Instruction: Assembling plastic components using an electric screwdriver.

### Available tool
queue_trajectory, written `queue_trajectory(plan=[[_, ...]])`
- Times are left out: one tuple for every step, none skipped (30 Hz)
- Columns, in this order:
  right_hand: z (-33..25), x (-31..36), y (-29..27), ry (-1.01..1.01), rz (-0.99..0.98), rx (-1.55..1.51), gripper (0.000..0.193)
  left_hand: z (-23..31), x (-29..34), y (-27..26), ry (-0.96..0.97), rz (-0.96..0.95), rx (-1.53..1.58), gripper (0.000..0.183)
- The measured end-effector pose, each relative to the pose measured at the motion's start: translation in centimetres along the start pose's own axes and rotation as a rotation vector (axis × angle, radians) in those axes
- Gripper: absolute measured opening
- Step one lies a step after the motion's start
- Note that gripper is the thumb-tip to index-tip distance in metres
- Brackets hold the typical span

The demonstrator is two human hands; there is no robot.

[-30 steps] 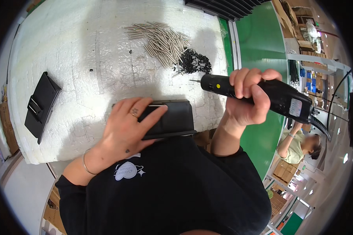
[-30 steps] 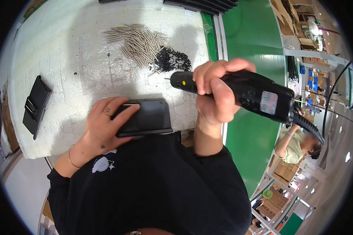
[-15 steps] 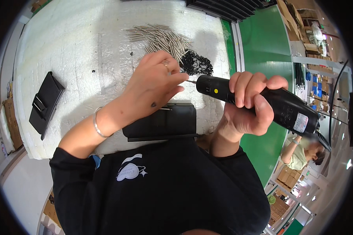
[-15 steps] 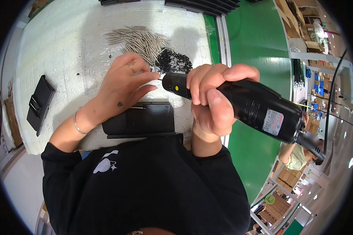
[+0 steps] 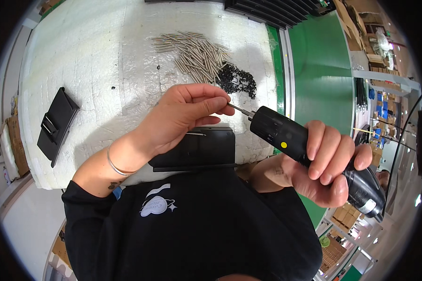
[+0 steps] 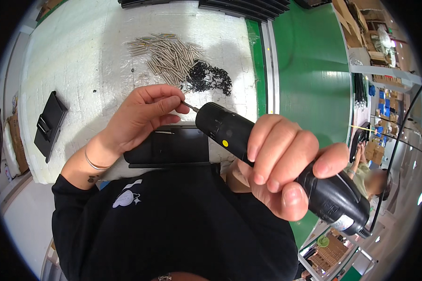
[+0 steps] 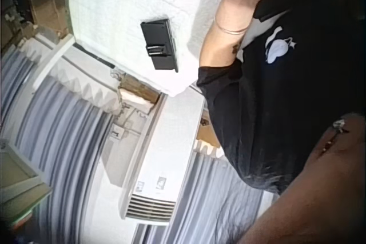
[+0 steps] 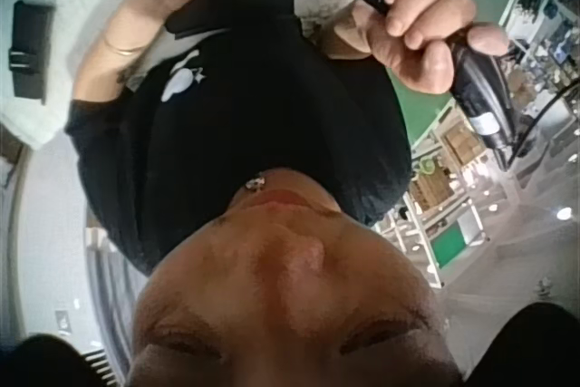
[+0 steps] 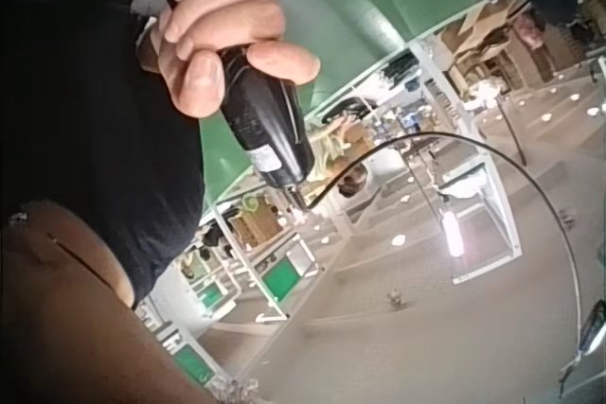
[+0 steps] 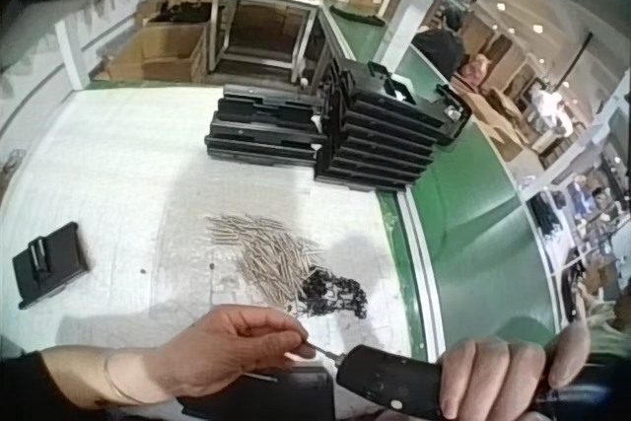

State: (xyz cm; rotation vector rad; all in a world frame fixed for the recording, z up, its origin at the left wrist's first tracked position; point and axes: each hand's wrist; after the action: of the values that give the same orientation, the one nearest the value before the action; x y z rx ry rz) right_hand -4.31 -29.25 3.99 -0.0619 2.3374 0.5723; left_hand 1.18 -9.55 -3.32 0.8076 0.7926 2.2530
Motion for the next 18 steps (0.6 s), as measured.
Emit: queue_trajectory(plan=[[-0.2,0.0,0.1,-0.013,-0.005,0.011,0.031,-0.1,0.0,0.2,-0.004,-0.005,0.001,0.017],[-0.4,-0.1,0.3,-0.016,0.005,0.032,0.031,-0.2,0.0,0.3,-0.055,0.009,0.068,0.018],[-0.4,-0.1,0.5,-0.017,0.007,0.038,0.031,-0.2,0.0,0.4,-0.106,0.023,0.136,0.018],[-0.3,0.0,0.7,-0.039,0.006,0.034,0.031,-0.3,0.1,0.4,-0.104,0.025,0.136,0.018],[-0.2,0.0,0.9,-0.061,0.006,0.03,0.031,-0.4,0.2,0.4,-0.117,0.025,0.169,0.018],[-0.3,0.0,1.0,-0.059,0.006,0.022,0.03,-0.5,0.3,0.4,-0.131,0.026,0.202,0.018],[-0.4,0.0,1.1,-0.059,0.006,0.021,0.03,-0.6,0.4,0.4,-0.13,0.027,0.203,0.018],[-0.3,0.0,1.2,-0.069,0.013,0.02,0.03,-0.6,0.4,0.4,-0.13,0.011,0.21,0.019],[-0.4,0.1,1.3,-0.078,0.022,0.021,0.029,-0.7,0.4,0.4,-0.131,-0.005,0.218,0.019],[-0.5,0.0,1.4,-0.079,0.024,0.024,0.029,-0.6,0.4,0.5,-0.134,-0.007,0.217,0.019],[-0.6,0.0,1.4,-0.087,0.025,0.037,0.029,-0.5,0.4,0.6,-0.143,-0.011,0.193,0.019],[-0.7,0.1,1.5,-0.096,0.026,0.051,0.029,-0.4,0.3,0.7,-0.152,-0.017,0.169,0.019],[-0.5,0.1,1.6,-0.093,0.023,0.039,0.029,-0.4,0.5,0.6,-0.145,-0.007,0.17,0.019],[-0.3,0.2,1.7,-0.11,-0.009,0.024,0.028,-0.4,0.6,0.5,-0.151,-0.004,0.14,0.02],[-0.2,0.3,1.7,-0.128,-0.04,0.009,0.027,-0.5,0.8,0.4,-0.158,-0.001,0.11,0.02],[-0.3,0.3,1.7,-0.128,-0.038,0.013,0.027,-0.5,0.8,0.4,-0.161,-0.004,0.109,0.02],[-0.4,0.3,1.6,-0.121,-0.097,0.04,0.026,-0.6,0.8,0.4,-0.168,-0.017,0.121,0.02],[-0.5,0.3,1.5,-0.113,-0.156,0.065,0.025,-0.6,0.9,0.4,-0.174,-0.028,0.132,0.02]])
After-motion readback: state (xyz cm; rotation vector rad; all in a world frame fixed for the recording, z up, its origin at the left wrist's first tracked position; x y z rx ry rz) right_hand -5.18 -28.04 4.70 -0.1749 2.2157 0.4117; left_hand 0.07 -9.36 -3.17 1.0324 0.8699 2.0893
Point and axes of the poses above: each hand's wrist, its own x-axis away from the middle knuckle, its own y-axis out of the palm, z = x × y, and after that the axes turned 1 degree about -z, right-handed
